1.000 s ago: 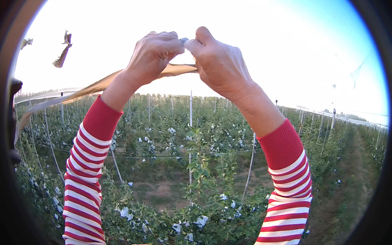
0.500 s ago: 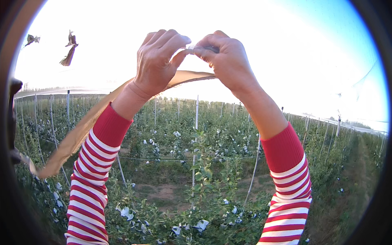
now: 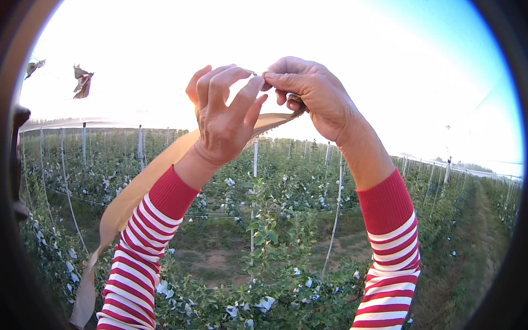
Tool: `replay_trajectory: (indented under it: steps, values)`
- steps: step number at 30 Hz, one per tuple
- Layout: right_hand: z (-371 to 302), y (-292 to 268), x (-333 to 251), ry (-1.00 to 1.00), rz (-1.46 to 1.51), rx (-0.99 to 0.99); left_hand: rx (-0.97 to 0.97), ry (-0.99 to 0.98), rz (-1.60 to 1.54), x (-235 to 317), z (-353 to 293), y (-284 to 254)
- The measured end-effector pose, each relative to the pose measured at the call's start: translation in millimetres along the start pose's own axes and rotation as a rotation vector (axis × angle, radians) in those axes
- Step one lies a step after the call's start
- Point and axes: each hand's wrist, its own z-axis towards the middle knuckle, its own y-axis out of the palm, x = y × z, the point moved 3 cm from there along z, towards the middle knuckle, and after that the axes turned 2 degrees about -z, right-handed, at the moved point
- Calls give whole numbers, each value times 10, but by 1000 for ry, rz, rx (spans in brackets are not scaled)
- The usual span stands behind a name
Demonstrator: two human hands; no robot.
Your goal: The person repairs a damaged net in an agricultural field using shears and a strip of fabric. They cut the fabric, fold it, and tie it to the net to secure the repair. The person then places the tools on a small vehicle and drives away.
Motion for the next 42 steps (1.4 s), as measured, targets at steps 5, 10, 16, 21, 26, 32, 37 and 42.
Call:
replay_trajectory:
  steps: [5, 10, 16, 21, 26, 32, 37, 42]
  values:
    - [-79, -16, -3, -120, -89, 43, 42, -16, -76, 42, 81, 60]
    - [-137, 22, -66, -282, -183, 119, 111, -127, -143, 101, 119, 56]
    - [-207, 95, 89, -455, -210, 154, -51, -130, 19, 171, 104, -46]
    - [-548, 357, 188, -1095, -971, 610, -137, -95, 256, 498, 1, -228]
    - [-505, 357, 505, -397, -334, 568, -186, -936, -562, 557, -276, -214]
    - [-682, 353, 555, -112, 274, 500, -133, -1541, -1152, 583, -462, -223]
    - [-706, 409, 578, -259, 106, 520, -121, -1612, -1345, 758, -513, -281]
    - [-701, 616, 570, -289, 70, 435, 4, -1722, -1702, 633, -746, -612]
